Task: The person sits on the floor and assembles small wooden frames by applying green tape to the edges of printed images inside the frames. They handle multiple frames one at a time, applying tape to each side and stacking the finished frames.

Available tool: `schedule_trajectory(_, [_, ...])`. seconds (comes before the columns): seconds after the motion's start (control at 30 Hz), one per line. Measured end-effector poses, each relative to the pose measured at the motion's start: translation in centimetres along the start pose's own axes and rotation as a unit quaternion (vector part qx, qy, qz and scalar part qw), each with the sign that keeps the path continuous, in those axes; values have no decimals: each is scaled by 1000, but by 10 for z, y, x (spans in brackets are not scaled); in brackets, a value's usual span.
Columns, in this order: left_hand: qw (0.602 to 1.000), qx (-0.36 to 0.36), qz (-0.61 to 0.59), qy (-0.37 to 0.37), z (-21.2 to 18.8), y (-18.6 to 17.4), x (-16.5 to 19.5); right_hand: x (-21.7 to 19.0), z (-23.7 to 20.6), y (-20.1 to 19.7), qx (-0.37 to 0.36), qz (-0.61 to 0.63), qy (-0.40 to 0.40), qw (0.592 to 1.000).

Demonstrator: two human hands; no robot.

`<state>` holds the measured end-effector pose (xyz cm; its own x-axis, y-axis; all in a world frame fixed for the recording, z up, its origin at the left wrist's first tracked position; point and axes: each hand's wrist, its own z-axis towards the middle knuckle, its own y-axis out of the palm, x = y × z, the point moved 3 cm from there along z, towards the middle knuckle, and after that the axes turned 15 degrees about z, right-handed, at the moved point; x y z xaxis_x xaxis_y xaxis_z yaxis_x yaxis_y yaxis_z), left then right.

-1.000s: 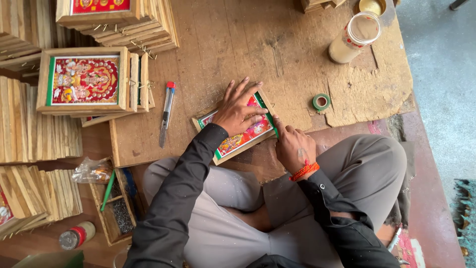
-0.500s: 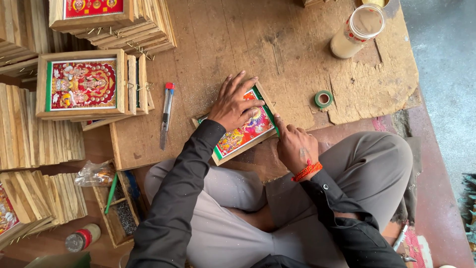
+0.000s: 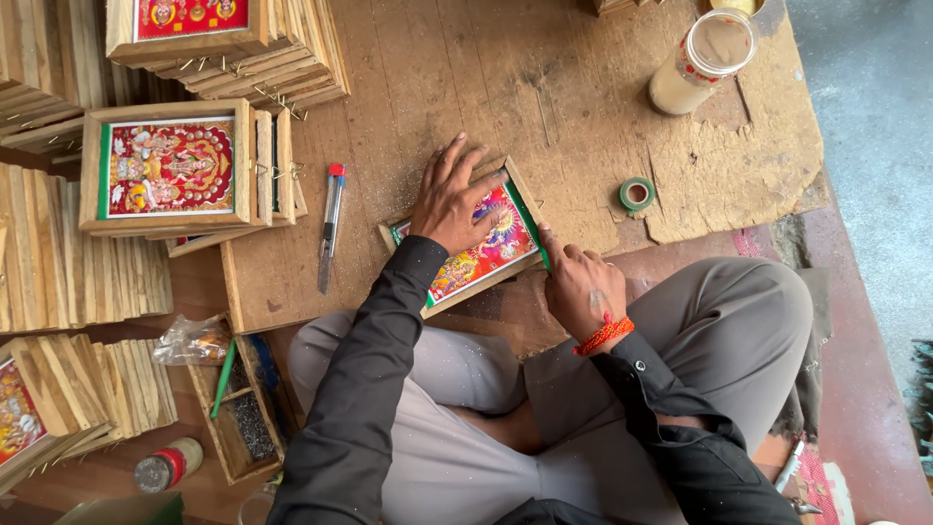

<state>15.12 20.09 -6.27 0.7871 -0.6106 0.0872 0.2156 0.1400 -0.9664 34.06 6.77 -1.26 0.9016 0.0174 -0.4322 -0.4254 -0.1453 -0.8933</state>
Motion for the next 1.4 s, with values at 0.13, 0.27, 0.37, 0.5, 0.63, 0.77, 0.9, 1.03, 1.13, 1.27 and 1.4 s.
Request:
schedule_trajectory(0.13, [1000,-7,4,-29,1,7,1,1,0,-1,-7,4,3,1000])
schedule_trajectory(0.27, [998,-5,35,-56,5,20,7,1,-4,-2,4,5,-5,1000])
schedule_trajectory(0.37, [997,-4,18,-74,5,26,10,2,-5,-2,-6,6,5,1000])
schedule_trajectory(0.5, [999,13,30,-11,-3,16,23,3,-8,-1,1,12,4,1000])
schedule_trajectory(0.63, [998,-27,4,49,-23,-10,65,4,-9,0,17,23,-6,1000])
schedule_trajectory(0.77, [991,-73,-44,105,-37,-40,95,5,-11,1,32,43,-18,998])
schedule_trajectory(0.9, [986,-78,5,146,-10,-44,87,7,-14,2,28,51,-17,998])
schedule_trajectory(1.03, [998,6,6,61,55,-10,75,7,-15,2,15,43,-7,999])
schedule_trajectory(1.13, [991,129,32,20,105,9,59,8,-8,-1,6,53,5,999])
schedule_trajectory(1.27, [985,140,103,0,124,22,47,8,-4,-8,8,86,6,996])
schedule_trajectory(1.4, [993,111,14,-36,115,17,37,9,0,-13,1,125,9,992])
